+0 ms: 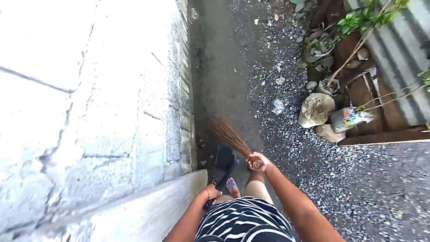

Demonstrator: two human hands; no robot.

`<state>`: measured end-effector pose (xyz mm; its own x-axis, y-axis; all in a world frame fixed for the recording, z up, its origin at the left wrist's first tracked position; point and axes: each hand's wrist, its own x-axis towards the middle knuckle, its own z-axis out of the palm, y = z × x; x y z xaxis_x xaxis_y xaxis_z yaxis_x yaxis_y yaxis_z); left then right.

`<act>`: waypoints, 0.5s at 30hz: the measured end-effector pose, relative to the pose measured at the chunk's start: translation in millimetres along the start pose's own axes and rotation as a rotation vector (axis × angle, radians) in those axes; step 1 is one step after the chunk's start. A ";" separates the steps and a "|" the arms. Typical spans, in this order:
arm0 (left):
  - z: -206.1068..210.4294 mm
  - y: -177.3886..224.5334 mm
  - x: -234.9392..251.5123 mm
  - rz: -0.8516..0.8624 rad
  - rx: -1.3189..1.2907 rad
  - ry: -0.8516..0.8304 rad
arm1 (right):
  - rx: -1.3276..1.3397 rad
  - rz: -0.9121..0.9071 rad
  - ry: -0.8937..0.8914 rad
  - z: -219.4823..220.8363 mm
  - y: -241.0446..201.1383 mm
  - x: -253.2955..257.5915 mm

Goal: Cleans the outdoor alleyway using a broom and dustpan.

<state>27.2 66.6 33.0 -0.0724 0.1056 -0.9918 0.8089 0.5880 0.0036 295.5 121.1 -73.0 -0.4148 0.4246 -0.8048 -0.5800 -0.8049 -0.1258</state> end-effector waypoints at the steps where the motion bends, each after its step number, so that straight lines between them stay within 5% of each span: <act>1: -8.5 -8.0 38.4 -0.051 -0.073 -0.020 | 0.017 -0.024 0.030 -8.5 -19.1 4.1; 6: -45.3 14.7 109.9 -0.130 -0.343 -0.238 | -0.007 -0.010 0.021 -59.7 -111.4 -32.7; 15: -102.0 174.7 117.0 -0.254 -0.133 -0.065 | 0.060 0.060 -0.039 -121.0 -241.4 -166.3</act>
<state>100.6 263.5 -69.3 -0.2215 -0.1074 -0.9692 0.6856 0.6897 -0.2331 589.4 194.6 21.0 -0.4767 0.3931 -0.7863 -0.5938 -0.8035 -0.0417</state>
